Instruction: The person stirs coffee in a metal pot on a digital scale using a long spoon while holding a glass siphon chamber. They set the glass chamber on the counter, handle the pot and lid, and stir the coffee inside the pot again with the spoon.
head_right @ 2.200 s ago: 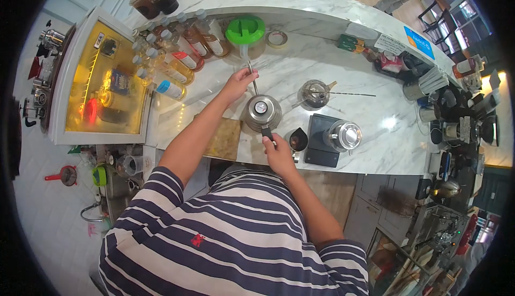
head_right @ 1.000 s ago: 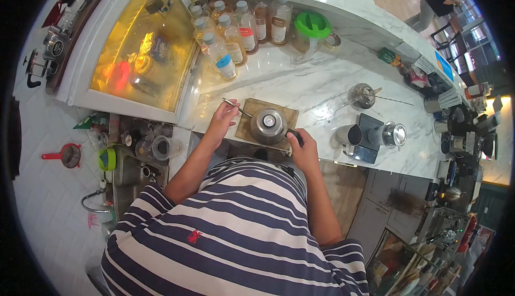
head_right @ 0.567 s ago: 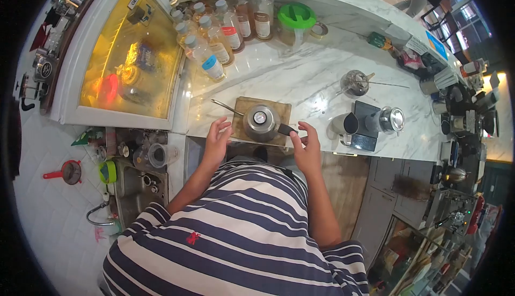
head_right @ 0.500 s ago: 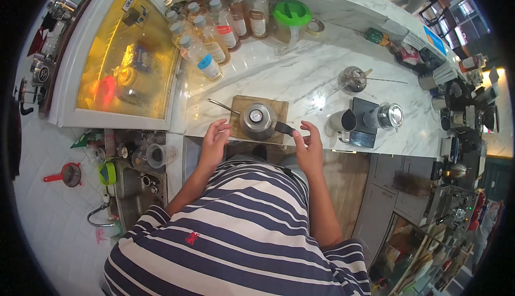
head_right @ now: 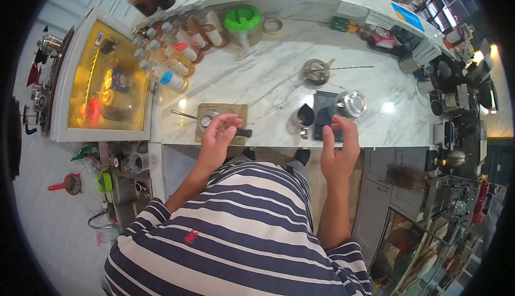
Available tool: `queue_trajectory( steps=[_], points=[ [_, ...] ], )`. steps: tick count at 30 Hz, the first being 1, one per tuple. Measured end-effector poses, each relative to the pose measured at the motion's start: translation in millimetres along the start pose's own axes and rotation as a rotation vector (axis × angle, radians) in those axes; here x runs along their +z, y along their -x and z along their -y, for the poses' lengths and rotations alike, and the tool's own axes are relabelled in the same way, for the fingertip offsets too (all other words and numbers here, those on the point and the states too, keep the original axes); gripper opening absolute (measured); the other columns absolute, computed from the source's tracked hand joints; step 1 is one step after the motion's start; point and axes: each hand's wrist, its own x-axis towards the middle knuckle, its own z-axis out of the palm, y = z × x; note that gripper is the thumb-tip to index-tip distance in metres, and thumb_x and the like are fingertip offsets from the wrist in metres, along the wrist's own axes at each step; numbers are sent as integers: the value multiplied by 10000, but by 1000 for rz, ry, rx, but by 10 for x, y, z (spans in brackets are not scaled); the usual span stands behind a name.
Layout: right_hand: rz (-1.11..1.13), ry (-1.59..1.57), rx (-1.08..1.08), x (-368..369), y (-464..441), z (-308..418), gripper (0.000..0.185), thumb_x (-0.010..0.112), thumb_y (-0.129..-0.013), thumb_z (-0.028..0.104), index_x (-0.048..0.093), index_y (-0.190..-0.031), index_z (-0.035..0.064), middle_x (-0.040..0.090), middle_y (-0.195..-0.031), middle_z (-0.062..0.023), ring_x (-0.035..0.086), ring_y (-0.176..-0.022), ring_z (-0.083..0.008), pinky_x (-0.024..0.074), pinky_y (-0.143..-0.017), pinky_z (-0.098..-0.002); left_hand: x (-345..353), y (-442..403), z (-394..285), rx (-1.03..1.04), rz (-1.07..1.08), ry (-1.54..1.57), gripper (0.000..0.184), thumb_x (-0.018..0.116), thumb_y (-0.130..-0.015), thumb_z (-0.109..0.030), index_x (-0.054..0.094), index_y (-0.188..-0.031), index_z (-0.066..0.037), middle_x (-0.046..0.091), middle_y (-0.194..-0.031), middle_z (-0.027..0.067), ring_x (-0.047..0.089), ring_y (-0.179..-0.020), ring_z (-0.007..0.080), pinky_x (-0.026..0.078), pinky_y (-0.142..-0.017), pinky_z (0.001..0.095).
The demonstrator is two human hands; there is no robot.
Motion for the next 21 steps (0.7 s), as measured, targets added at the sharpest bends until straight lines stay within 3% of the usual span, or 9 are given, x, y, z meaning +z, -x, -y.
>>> queue_trajectory(
  steps=[2, 5, 10, 14, 18, 21],
  points=[
    [-36, 21, -11, -280, -167, -178, 278, 720, -925, 45, 652, -1189, -9, 675, -1099, -128, 654, -968, -237, 510, -912, -351, 315, -66, -13, 1, 20, -41, 304, 648, -1018, -127, 614, -1306, -37, 693, -1192, 78, 636, -1106, 137, 489, -953, 310],
    [-12, 91, 8, -585, -412, -437, 286, 728, -925, 62, 646, -1190, -8, 673, -1112, -129, 644, -1029, -247, 501, -942, -355, 747, -180, -45, -32, 87, -99, 312, 616, -1033, -110, 583, -1330, -19, 671, -1224, 96, 610, -1154, 159, 460, -1039, 324],
    [176, 110, -127, -871, -786, -821, 425, 831, -824, 157, 656, -1197, 53, 626, -1254, -162, 580, -1187, -357, 453, -1025, -440, 1415, -384, -12, 18, 137, -204, 323, 643, -1021, -141, 596, -1319, -27, 694, -1185, 85, 629, -1130, 143, 471, -969, 320],
    [363, 175, -193, -898, -999, -992, 603, 883, -772, 295, 649, -1285, 83, 592, -1371, -193, 561, -1244, -401, 432, -1053, -492, 1913, -547, 180, 16, 49, -201, 315, 677, -993, -155, 630, -1281, -34, 715, -1126, 69, 666, -1018, 136, 518, -887, 303],
    [540, 289, -281, -812, -1108, -1172, 639, 850, -793, 329, 611, -1350, 126, 563, -1420, -182, 546, -1292, -381, 399, -1076, -543, 2237, -718, 430, -53, -108, -177, 270, 679, -997, -149, 657, -1241, -36, 722, -1079, 70, 671, -938, 122, 527, -826, 270],
    [618, 332, -291, -768, -1132, -1221, 638, 833, -810, 311, 591, -1374, 137, 564, -1415, -173, 558, -1281, -358, 407, -1068, -544, 2322, -751, 444, -103, -81, -274, 257, 660, -1019, -168, 661, -1242, -40, 713, -1115, 64, 651, -1003, 118, 500, -860, 264]
  ],
)
